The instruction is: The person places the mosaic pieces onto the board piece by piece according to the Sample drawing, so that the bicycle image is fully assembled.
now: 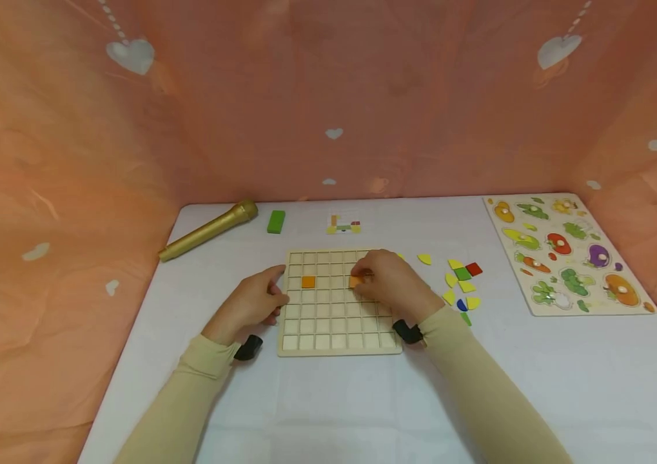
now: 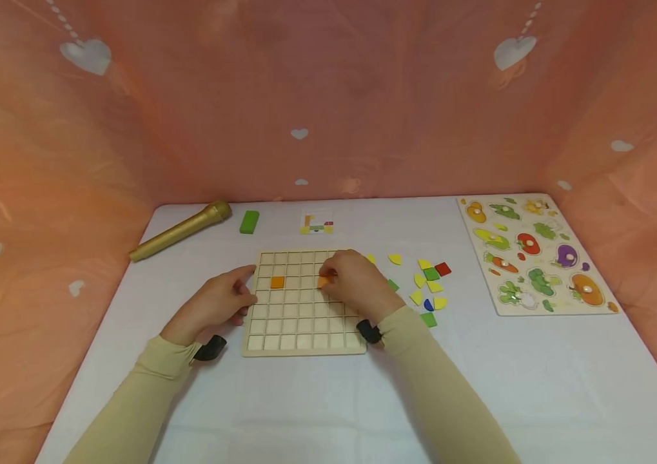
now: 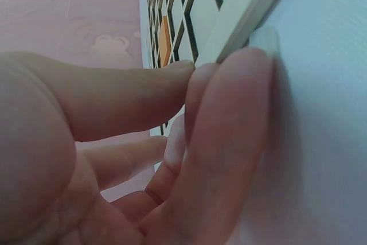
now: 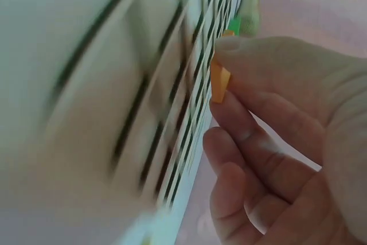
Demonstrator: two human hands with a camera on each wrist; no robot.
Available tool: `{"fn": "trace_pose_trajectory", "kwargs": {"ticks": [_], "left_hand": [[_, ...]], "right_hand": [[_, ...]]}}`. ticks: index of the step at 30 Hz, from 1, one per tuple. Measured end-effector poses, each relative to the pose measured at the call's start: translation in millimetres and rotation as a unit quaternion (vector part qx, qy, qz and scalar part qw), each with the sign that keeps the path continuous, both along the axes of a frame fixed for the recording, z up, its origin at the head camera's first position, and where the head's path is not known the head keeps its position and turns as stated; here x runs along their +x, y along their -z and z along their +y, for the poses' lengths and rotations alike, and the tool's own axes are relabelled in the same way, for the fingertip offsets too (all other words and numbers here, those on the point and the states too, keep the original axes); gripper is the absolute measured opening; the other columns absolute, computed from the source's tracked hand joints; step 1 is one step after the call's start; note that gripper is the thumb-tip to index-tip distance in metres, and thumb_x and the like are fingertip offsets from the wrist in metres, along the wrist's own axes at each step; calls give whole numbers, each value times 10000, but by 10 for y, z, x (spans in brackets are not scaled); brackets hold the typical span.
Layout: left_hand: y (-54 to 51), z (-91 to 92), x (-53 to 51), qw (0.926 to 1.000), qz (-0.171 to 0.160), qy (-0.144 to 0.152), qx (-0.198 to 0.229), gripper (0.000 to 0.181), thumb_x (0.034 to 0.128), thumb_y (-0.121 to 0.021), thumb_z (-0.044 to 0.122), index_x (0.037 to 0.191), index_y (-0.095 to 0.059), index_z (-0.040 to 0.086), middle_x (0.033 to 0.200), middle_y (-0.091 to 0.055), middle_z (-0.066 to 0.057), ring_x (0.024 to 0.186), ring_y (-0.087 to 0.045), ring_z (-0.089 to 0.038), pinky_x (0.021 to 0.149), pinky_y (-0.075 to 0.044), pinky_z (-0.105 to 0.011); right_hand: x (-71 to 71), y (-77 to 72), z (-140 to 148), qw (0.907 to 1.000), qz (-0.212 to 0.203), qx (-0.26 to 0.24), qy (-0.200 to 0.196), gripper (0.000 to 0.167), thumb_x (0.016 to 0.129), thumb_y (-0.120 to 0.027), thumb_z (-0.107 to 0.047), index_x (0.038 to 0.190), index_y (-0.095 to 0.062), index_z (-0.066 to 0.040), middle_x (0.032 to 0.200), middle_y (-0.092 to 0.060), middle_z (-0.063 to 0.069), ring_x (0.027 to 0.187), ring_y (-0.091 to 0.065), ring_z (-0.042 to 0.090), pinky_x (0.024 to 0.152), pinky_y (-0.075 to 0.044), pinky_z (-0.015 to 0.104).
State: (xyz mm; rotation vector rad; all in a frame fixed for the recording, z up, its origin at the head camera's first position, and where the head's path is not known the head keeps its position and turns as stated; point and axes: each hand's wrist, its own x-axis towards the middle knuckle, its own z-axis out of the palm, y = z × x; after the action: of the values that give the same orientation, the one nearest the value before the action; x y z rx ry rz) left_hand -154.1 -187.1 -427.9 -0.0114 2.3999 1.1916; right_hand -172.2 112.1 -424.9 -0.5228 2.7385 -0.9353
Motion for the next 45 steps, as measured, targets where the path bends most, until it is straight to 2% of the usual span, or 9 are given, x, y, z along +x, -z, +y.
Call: {"fn": "trace_pose_trajectory", "kwargs": {"ticks": [3, 8, 16, 19, 26, 32, 39, 45], "left_hand": [[-10, 4, -3, 9999, -31, -98, 86, 753, 1039, -678, 64, 1703, -328, 132, 1057, -596, -106, 751, -648, -190, 651, -601, -286], [-4, 24, 7, 9985, -211, -286, 422, 755, 1044, -665, 49, 1708, -317, 139, 1052, -579, -106, 756, -624, -197, 647, -580, -286], [-16, 8, 34, 9995, -136, -225, 181, 750, 1041, -673, 56, 1703, -329, 134, 1030, -601, -99, 733, -627, -192, 642, -575, -285], [-16, -2, 54, 9998, -99, -168, 7, 747, 1037, -681, 64, 1698, -339, 127, 1018, -614, -97, 712, -632, -188, 634, -576, -283], [-5, 12, 38, 9993, -100, -234, 292, 750, 1037, -673, 46, 1700, -334, 133, 1020, -606, -99, 697, -612, -188, 613, -553, -274], [-7, 25, 22, 9995, -82, -192, 254, 750, 1040, -673, 46, 1702, -330, 131, 1027, -607, -104, 705, -617, -191, 619, -562, -280], [-36, 22, 9, 9999, 51, 27, -126, 739, 1045, -690, 79, 1695, -340, 112, 1014, -629, -104, 681, -636, -191, 624, -555, -276], [-38, 10, -6, 9996, 74, 114, -263, 740, 1046, -690, 87, 1695, -335, 106, 1018, -636, -104, 681, -643, -184, 624, -552, -264]], "right_hand": [[-44, 21, -231, 9996, 47, -43, -257, 248, 938, -812, -169, 1183, -814, -129, 1137, -754, 1, 1059, -645, 210, 1009, -564, 420], [-67, 53, -543, 9990, 151, -15, -421, 248, 927, -845, -186, 1165, -824, -120, 1128, -760, 4, 1036, -649, 189, 998, -570, 390], [-12, 78, -827, 9979, 343, -27, -549, 224, 921, -842, -152, 1139, -835, -99, 1046, -745, 17, 939, -609, 174, 873, -565, 340], [27, 96, -873, 9967, 437, -6, -681, 216, 917, -826, -118, 1130, -836, -90, 1037, -744, 23, 941, -609, 168, 855, -566, 332], [48, 101, -885, 9950, 648, 137, -741, 180, 903, -827, -99, 1082, -839, -107, 987, -726, -2, 941, -599, 165, 845, -551, 325], [36, 104, -879, 9945, 674, 125, -788, 172, 907, -818, -92, 1077, -841, -107, 998, -735, 2, 947, -600, 173, 851, -552, 328], [28, 111, -875, 9938, 740, 142, -822, 144, 898, -819, -78, 1035, -839, -115, 970, -727, -3, 925, -585, 177, 824, -537, 323], [38, 94, -882, 9936, 702, 252, -849, 134, 913, -818, -92, 1042, -839, -121, 983, -724, 2, 952, -592, 187, 842, -543, 330]]}}
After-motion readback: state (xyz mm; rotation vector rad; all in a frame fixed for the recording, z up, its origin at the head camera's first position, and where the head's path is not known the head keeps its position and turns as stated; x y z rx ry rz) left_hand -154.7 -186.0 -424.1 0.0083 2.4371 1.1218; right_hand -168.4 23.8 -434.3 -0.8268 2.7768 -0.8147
